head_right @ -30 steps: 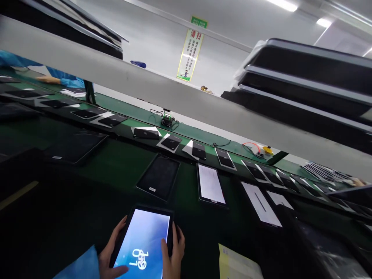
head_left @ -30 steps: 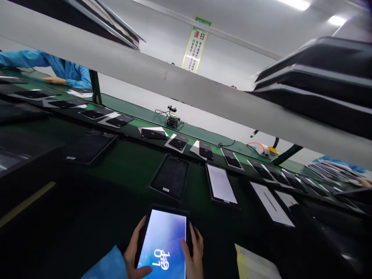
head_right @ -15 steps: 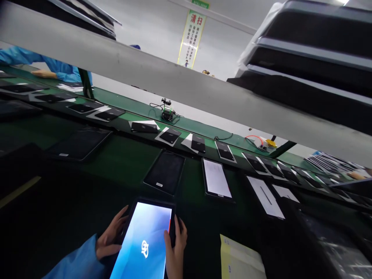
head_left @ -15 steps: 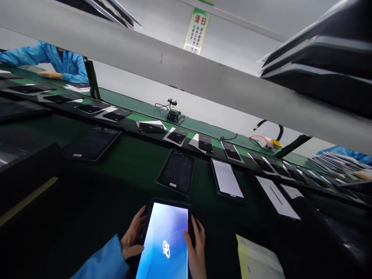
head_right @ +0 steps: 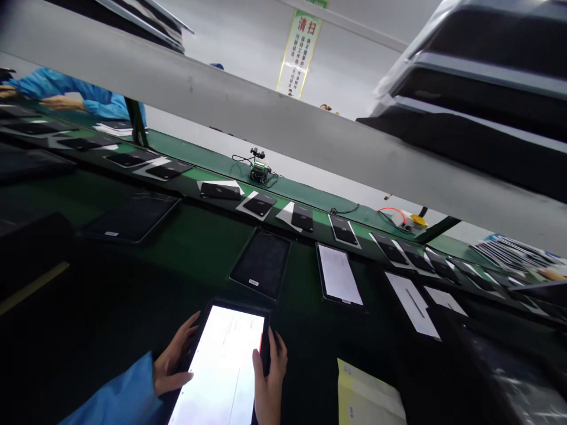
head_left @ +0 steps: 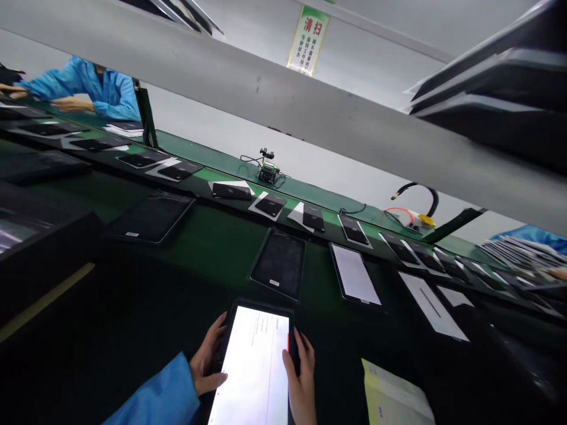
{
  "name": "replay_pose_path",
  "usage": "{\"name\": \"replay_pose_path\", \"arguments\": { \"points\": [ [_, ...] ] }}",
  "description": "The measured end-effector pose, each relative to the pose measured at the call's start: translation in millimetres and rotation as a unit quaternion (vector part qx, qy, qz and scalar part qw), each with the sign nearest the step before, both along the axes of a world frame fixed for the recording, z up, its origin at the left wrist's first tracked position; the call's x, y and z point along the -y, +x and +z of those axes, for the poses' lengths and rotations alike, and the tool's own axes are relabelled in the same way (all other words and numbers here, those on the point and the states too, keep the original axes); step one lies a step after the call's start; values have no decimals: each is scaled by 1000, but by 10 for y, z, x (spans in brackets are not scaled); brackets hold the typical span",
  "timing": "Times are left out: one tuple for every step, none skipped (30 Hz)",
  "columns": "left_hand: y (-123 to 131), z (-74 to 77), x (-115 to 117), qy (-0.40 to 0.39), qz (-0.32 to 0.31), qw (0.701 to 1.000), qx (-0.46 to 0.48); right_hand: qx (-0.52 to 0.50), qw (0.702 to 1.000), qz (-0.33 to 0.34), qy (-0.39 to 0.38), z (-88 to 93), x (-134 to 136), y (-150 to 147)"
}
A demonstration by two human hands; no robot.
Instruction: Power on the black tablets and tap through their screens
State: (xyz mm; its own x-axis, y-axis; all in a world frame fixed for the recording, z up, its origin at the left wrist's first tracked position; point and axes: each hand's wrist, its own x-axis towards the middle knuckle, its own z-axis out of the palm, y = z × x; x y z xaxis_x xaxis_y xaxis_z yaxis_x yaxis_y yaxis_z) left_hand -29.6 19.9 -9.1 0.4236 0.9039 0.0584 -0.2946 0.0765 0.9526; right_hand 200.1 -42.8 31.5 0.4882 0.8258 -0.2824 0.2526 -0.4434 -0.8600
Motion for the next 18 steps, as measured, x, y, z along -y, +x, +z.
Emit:
{"name": "replay_pose_path", "arguments": {
  "points": [
    [4,-2,6,4,7,1000,-11,-2,1000,-1,3,6,-1,-3],
    [8,-3,13,11,16,1000,-23,-2,1000,-3,7,12,-2,-6],
    [13,-4,21,19,26,999,-34,-2,1000,-5,12,17,-4,-9],
    [19,-4,29,27,35,998,-43,0,1000,-7,15,20,-7,-11],
    [24,-5,37,32,41,997,-48,2,1000,-9,18,20,-9,-13],
    [28,-7,42,33,45,997,-49,4,1000,-11,21,16,-11,-14],
    [31,-11,45,29,45,998,-45,6,1000,-13,23,8,-11,-14],
    [32,-17,43,22,43,998,-38,5,1000,-14,22,-5,-10,-12],
    [32,-24,37,12,41,999,-26,4,1000,-16,21,-21,-6,-10],
    [30,-31,27,-1,40,999,-12,5,1000,-16,20,-38,-1,-5],
    [29,-40,14,-18,41,999,2,8,1000,-14,22,-52,3,1],
    [30,-48,-2,-38,45,998,15,18,999,-13,26,-55,2,8],
    [32,-55,-19,-62,54,996,26,41,998,-14,34,-44,-6,12],
    [38,-62,-36,-90,67,993,32,79,996,-13,47,-12,-29,12],
    [46,-68,-51,-120,82,989,31,129,990,-8,64,44,-69,3],
    [57,-73,-63,-148,96,984,28,185,979,9,81,123,-130,-17],
    [70,-76,-73,-170,110,979,23,241,965,40,97,221,-213,-53],
    [84,-78,-80,-179,122,976,16,286,948,84,111,332,-319,-104]
  ]
}}
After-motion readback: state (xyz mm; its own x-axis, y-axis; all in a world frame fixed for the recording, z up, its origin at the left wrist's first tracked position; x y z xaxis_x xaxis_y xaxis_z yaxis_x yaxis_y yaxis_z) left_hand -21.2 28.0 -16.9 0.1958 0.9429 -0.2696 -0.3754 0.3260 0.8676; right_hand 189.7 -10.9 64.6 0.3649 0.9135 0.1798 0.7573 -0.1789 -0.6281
